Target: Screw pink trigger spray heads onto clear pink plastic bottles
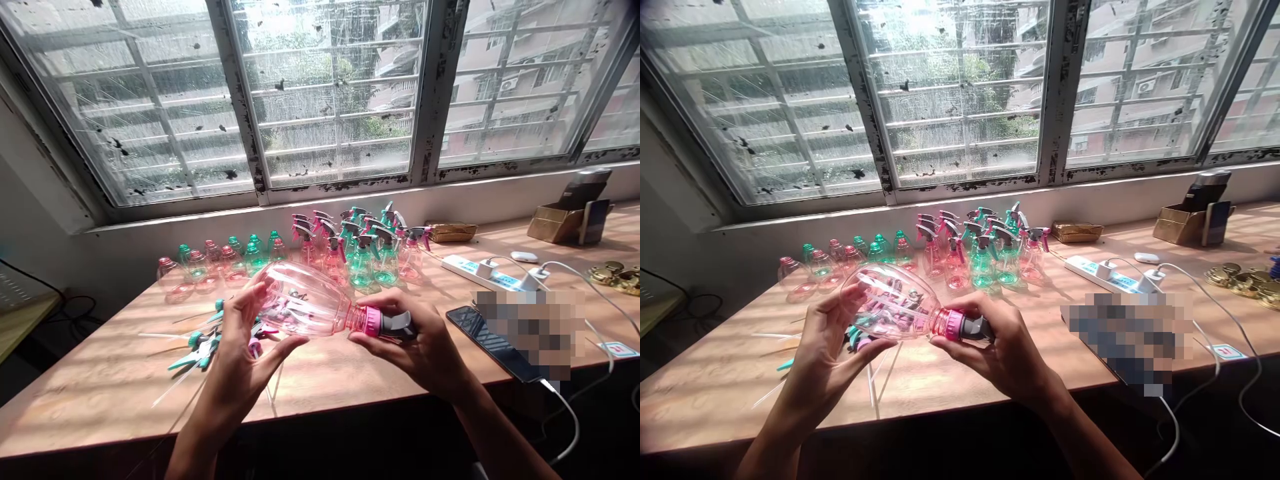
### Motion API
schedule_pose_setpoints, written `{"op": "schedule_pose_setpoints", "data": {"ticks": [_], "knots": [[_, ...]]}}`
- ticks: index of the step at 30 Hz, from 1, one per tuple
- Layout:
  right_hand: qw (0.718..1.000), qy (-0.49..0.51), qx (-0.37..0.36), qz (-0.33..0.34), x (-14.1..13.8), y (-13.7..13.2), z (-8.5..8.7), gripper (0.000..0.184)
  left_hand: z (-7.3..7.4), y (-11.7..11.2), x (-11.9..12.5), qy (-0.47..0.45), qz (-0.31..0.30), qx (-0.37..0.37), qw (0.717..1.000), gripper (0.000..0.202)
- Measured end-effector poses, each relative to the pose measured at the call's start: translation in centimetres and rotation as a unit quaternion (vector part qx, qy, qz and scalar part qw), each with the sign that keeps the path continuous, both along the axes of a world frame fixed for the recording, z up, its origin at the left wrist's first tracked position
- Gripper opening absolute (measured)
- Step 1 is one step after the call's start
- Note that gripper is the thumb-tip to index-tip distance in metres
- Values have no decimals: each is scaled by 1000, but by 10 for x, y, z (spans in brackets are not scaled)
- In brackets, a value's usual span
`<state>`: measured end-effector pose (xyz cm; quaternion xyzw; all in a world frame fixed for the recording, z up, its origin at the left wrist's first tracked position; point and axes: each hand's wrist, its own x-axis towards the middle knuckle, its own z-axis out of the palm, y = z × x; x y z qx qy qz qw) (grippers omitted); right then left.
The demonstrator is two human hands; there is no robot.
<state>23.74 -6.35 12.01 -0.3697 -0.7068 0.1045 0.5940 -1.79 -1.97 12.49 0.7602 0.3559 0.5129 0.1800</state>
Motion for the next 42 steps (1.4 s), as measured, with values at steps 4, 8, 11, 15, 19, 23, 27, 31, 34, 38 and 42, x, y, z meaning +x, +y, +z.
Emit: {"op": "schedule_pose_setpoints", "data": {"ticks": [4, 8, 11, 15, 19, 23, 27, 31, 34, 38, 42], "knots": [[1000, 2, 2, 1, 1, 1, 0, 26, 2, 0, -1, 11, 30, 20, 999, 76], [999, 46, -18, 19, 2, 0, -1, 28, 9, -6, 5, -139, -22, 55, 989, 34], [997, 70, -23, 23, 1, 0, -2, 28, 12, -10, 12, -199, -7, 73, 977, 24], [996, 84, -21, 22, -1, 1, -3, 29, 13, -10, 17, -235, 0, 89, 968, 39], [994, 102, -28, 4, 0, 1, -3, 28, 16, -9, 16, -216, -69, 113, 967, 67], [995, 98, -27, 14, 1, 0, -2, 29, 17, -11, 15, -217, -90, 99, 967, 62], [995, 92, -27, 31, 0, 0, -3, 31, 15, -10, 14, -229, -56, 106, 966, 55], [992, 112, -55, 27, 0, 2, -4, 31, 11, -5, 5, -168, -39, 133, 976, 67], [992, 106, -55, 33, 2, 2, -4, 32, 10, -3, -2, -101, -58, 135, 984, 71], [997, 70, -22, 18, 2, 2, -5, 30, 11, -5, 0, -116, -65, 130, 983, 54], [995, 98, -31, 11, 0, 3, -7, 30, 11, -6, 9, -121, -55, 173, 976, 46]]}}
